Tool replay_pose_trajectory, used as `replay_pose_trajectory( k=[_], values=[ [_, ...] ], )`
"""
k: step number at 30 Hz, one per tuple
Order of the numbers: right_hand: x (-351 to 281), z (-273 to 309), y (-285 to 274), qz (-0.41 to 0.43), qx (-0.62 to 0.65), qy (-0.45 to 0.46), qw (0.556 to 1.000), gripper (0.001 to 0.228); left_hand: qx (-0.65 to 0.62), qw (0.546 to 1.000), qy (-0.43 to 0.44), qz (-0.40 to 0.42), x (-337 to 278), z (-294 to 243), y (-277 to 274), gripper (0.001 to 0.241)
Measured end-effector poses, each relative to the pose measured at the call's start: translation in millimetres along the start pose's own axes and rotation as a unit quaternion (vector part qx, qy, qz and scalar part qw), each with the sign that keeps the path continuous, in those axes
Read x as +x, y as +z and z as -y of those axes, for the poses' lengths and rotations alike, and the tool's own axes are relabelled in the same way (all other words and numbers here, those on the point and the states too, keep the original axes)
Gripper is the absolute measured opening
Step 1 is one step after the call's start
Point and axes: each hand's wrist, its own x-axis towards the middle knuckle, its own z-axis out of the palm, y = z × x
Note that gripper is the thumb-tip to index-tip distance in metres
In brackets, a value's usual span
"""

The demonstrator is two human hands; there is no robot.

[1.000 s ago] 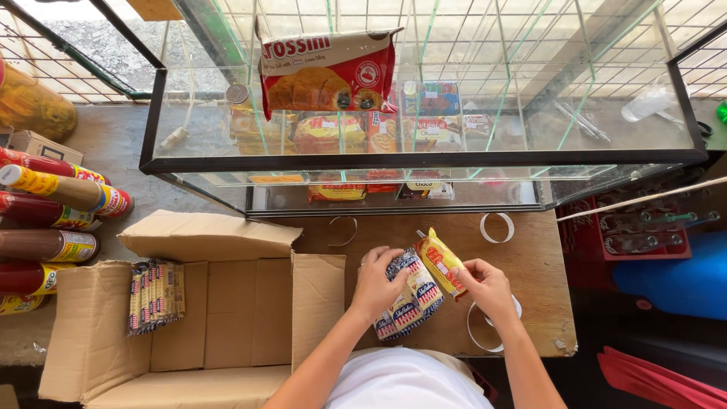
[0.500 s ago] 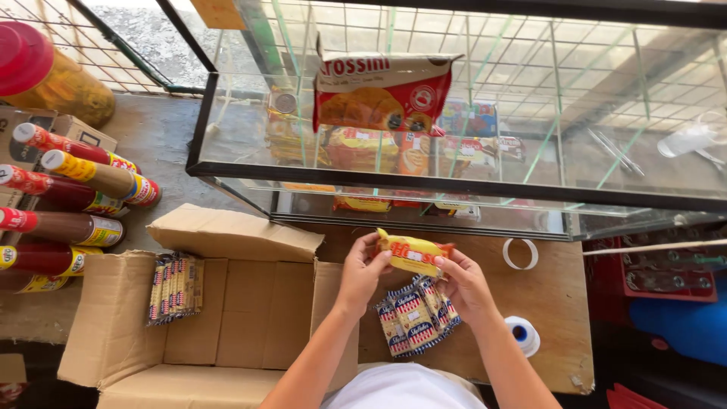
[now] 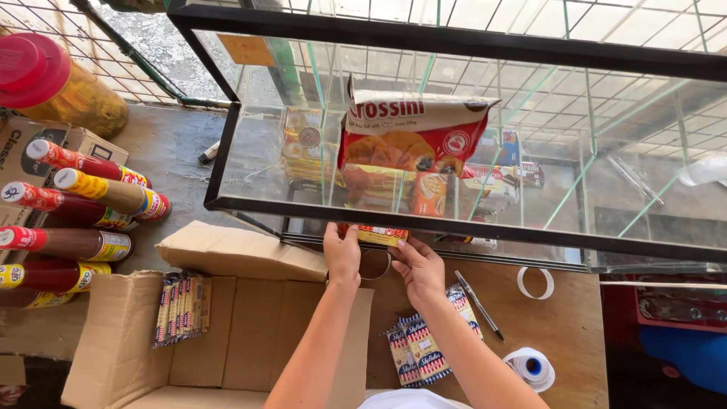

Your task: Organizing, labeling, and placing snack products into a glass display case in a grocery store.

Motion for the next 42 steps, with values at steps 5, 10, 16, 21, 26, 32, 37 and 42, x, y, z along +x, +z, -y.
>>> replay_pose_trajectory(
  k=[5,10,16,21,26,32,37,42],
  values=[
    [17.6,-17.2,2.8,-0.033,0.001,0.002,0.999,0.029,0.006,0.998,-0.036,-0.06,16.7,10.4,5.5,0.011],
    [24.2,-24.2,5.5,-0.033,-0.008,0.013,0.999,0.02,-0.051,0.993,-0.063,-0.091,32.2,50.3,-5.5,0.011],
    [40.5,-33.2,-5.1,-0.056,0.022,-0.026,0.998,0.018,-0.064,0.998,0.024,-0.007,6.2,-27.0,17.3,0.034],
    [30.1,-20.3,5.9,-0.062,0.009,-0.023,0.998,0.027,-0.001,0.999,-0.049,0.0,-2.3,-49.1,23.3,0.034],
    [37.6,-24.6,1.2,-0.068,0.003,-0.011,0.998,0.021,-0.015,0.999,-0.043,-0.02,0.3,-34.3,21.8,0.039],
    [45.6,-27.2,-0.7,-0.059,0.023,-0.022,0.998,0.016,-0.014,0.998,-0.054,-0.013,0.6,-42.6,24.2,0.042],
    [44.0,-22.4,2.9,-0.06,0.027,-0.021,0.998,0.017,-0.018,0.999,-0.032,-0.023,3.6,-21.2,19.9,0.043],
    [28.1,-6.8,2.9,-0.001,0.015,0.036,0.999,0.021,0.207,0.97,0.088,-0.094,8.6,18.4,5.7,0.041]
  ],
)
